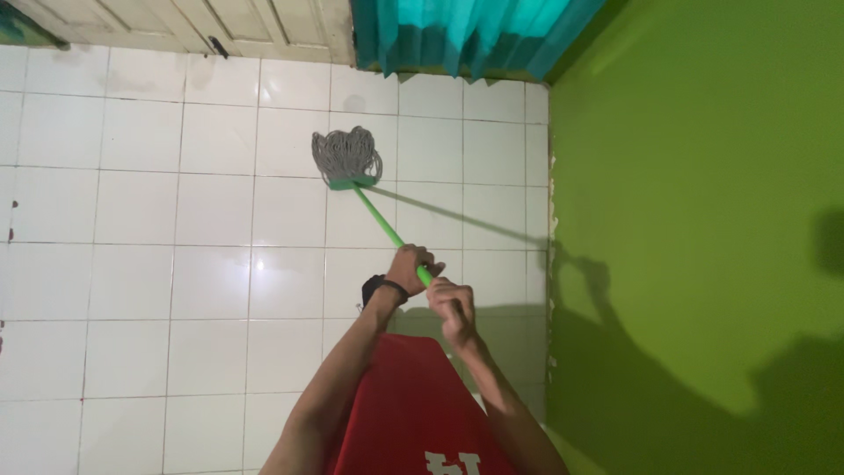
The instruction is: The person mops a tiled floor using a mop, moving it back and forth across the surface near a door and a green wall.
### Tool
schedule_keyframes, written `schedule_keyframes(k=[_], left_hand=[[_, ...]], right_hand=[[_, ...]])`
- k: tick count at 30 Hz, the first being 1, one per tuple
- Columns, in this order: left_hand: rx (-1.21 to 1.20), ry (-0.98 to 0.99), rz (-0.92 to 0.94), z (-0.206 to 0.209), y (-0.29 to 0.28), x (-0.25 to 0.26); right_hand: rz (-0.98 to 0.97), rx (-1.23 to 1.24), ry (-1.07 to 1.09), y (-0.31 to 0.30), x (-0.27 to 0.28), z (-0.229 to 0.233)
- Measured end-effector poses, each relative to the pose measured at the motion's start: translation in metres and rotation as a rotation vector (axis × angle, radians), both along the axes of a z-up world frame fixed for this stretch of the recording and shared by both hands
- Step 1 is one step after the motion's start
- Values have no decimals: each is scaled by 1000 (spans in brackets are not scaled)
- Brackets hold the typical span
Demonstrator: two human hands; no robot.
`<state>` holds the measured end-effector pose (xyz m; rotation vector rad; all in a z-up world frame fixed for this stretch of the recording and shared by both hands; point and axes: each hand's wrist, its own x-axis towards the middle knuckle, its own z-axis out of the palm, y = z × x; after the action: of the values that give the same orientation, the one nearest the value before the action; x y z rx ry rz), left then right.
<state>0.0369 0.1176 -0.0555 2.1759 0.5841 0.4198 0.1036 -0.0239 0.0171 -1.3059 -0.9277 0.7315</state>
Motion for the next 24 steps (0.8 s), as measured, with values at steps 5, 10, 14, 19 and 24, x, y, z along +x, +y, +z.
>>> schedule_keyframes(k=[5,10,14,19,24], left_hand=[[-129,-113,-29,18,-49,25],[-266,-145,-93,39,-98,44],[-363,-150,-177,47,-128,46],[-304,-64,-387,32,-136,48],[-465,116,-232,39,-144,26]], right_hand=[[-23,25,-111,-41,17,32],[-146,9,-150,-67,15,78],[-251,-57,-239,-86,8,95],[-276,-98,-298,-98,2,72],[-3,20,-215,-94,-3,76]])
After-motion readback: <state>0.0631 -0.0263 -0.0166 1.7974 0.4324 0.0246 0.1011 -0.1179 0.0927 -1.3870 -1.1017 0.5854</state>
